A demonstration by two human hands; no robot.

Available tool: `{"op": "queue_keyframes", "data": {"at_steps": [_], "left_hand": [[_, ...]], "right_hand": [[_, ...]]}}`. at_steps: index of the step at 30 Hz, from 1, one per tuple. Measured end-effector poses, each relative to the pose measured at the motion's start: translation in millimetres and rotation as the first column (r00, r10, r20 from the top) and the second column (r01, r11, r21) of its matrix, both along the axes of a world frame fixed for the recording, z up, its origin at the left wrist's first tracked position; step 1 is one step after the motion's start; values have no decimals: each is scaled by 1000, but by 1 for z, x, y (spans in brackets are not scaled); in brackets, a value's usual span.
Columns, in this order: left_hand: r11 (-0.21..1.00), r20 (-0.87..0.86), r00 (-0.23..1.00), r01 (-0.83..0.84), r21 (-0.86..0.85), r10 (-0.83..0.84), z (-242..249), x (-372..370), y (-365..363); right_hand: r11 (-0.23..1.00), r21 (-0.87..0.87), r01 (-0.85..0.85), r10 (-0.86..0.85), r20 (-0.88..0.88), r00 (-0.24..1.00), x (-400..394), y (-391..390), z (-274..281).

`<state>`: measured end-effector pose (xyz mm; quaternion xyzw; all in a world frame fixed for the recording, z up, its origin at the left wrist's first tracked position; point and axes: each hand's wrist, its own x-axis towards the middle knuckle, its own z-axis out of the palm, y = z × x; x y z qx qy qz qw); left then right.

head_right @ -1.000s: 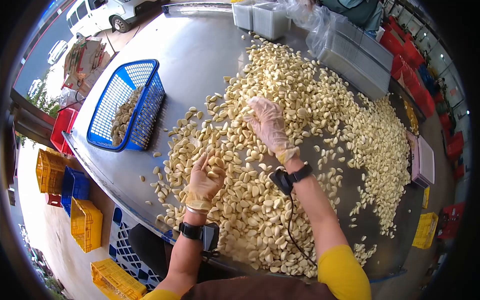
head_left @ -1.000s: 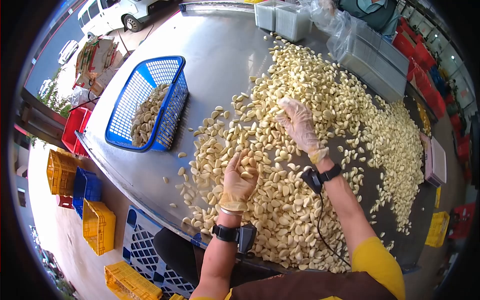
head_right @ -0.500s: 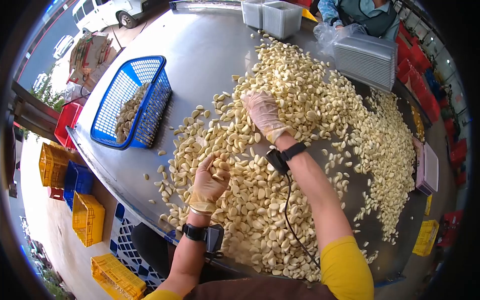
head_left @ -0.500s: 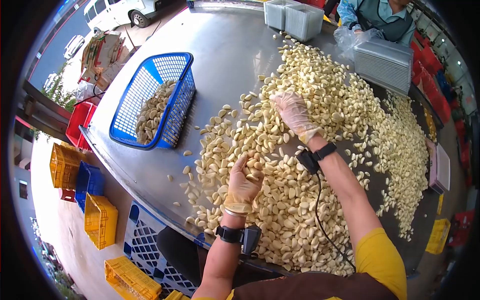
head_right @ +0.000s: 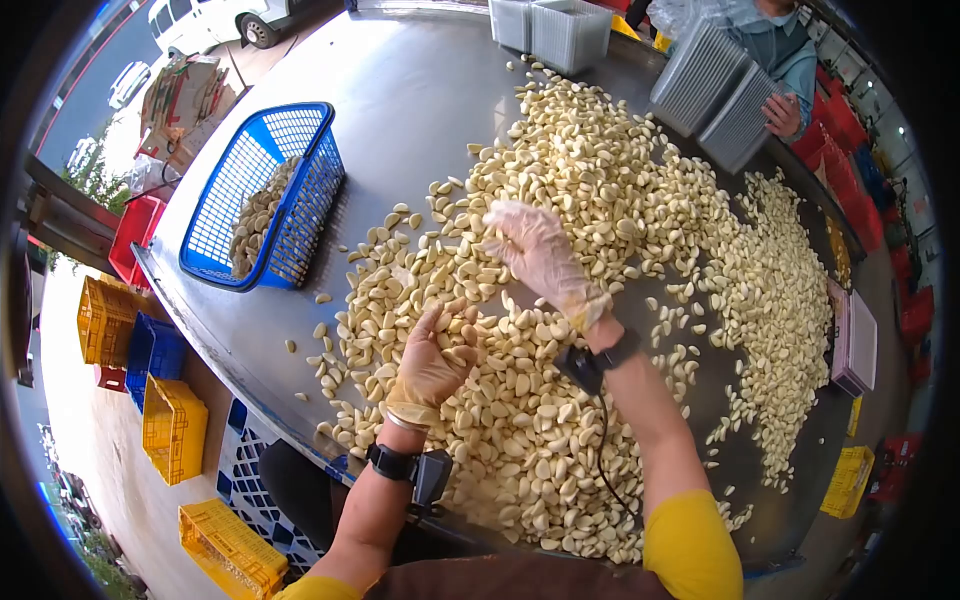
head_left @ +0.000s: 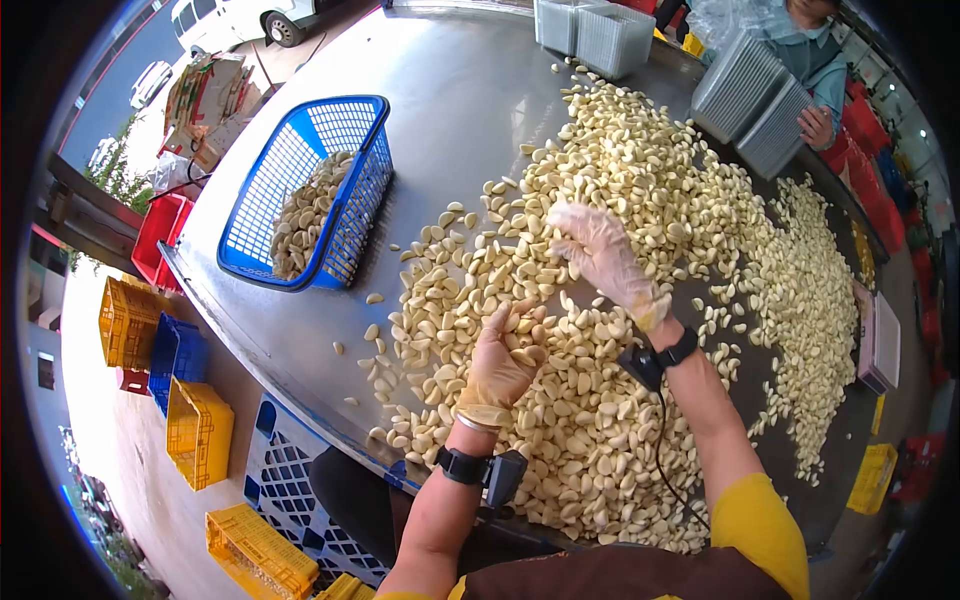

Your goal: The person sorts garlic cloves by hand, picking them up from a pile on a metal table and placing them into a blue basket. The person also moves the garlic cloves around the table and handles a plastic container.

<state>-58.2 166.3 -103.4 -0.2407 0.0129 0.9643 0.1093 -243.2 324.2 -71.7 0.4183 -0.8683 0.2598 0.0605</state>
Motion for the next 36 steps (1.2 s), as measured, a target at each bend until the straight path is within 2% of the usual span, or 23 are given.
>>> {"op": "queue_keyframes", "data": {"at_steps": [1, 2, 4, 5, 8, 11, 13, 14, 15, 17, 19, 20, 21, 22, 24, 26, 27, 29, 30, 31, 33, 35, 36], "left_hand": [[1000, 0, 1000, 10, -5, -10, 0, 0, -2], [999, -32, 999, -41, 3, 41, -1, 0, -3], [992, -21, 992, -128, 18, 128, 7, -2, -7], [992, -33, 991, -128, 17, 128, 9, -5, -11], [943, -40, 942, -333, 9, 333, 0, -2, -15], [896, -32, 895, -445, -5, 445, -1, 1, -18], [887, -28, 887, -461, -8, 461, 6, 0, -19], [880, -21, 880, -475, -10, 475, 11, 1, -17], [873, -16, 873, -487, -11, 487, 14, 1, -15], [871, -10, 871, -491, -28, 491, 16, 0, -14], [873, -1, 873, -488, -4, 488, 19, 1, -16], [873, 7, 874, -487, 10, 487, 17, 1, -18], [872, 3, 872, -489, 10, 489, 13, 2, -19], [875, -50, 874, -481, 44, 483, 7, 3, -21], [884, -105, 878, -459, 90, 467, 3, 4, -22], [879, -60, 878, -472, 60, 476, 11, 2, -18], [875, -14, 875, -483, 29, 484, 14, 0, -17], [884, 7, 884, -467, 19, 467, 13, -2, -17], [894, 23, 893, -449, 7, 449, 13, -1, -17], [894, 25, 893, -449, 3, 449, 13, -1, -18], [910, 12, 910, -414, 1, 414, 11, -1, -16], [930, -14, 930, -367, -28, 366, 0, 0, -16], [945, -40, 947, -322, -57, 320, -3, 0, -16]], "right_hand": [[975, 92, 202, -186, -156, 970, -27, 1, -20], [974, 87, 209, -193, -160, 968, -31, -2, -31], [820, 417, 392, -337, -202, 920, -35, -19, -31], [857, 467, 218, -255, 16, 967, -29, -22, -33], [871, 463, -167, 67, 226, 972, 53, -16, -17], [778, 568, -269, 176, 215, 961, 140, 12, 4], [686, 573, -448, 321, 314, 893, 170, 28, 35], [586, 579, -567, 333, 465, 820, 178, 36, 46], [565, 494, -661, 417, 520, 745, 183, 40, 53], [385, 462, -799, 475, 642, 601, 165, 42, 66], [583, -38, -812, 496, 808, 318, 114, 41, 43], [698, -41, -714, 455, 796, 399, 89, 32, 59], [902, -115, -416, 249, 926, 285, 66, 26, 62], [969, -88, -232, 211, 784, 584, 45, 21, 57], [970, -214, 113, 23, 544, 838, -4, 14, 15], [944, -232, 236, -133, 389, 912, -49, 11, -17], [945, -230, 235, -132, 389, 912, -66, 9, -26], [961, -191, 200, -191, 65, 979, -85, 6, -39], [986, -124, 116, -118, -11, 993, -86, 3, -39], [985, -126, 117, -118, -8, 993, -85, 1, -40], [994, 11, 112, -109, -125, 986, -85, -2, -40], [997, 0, 82, -81, -80, 993, -84, 3, -41], [976, -131, 172, -136, 243, 960, -70, 4, -34]]}}
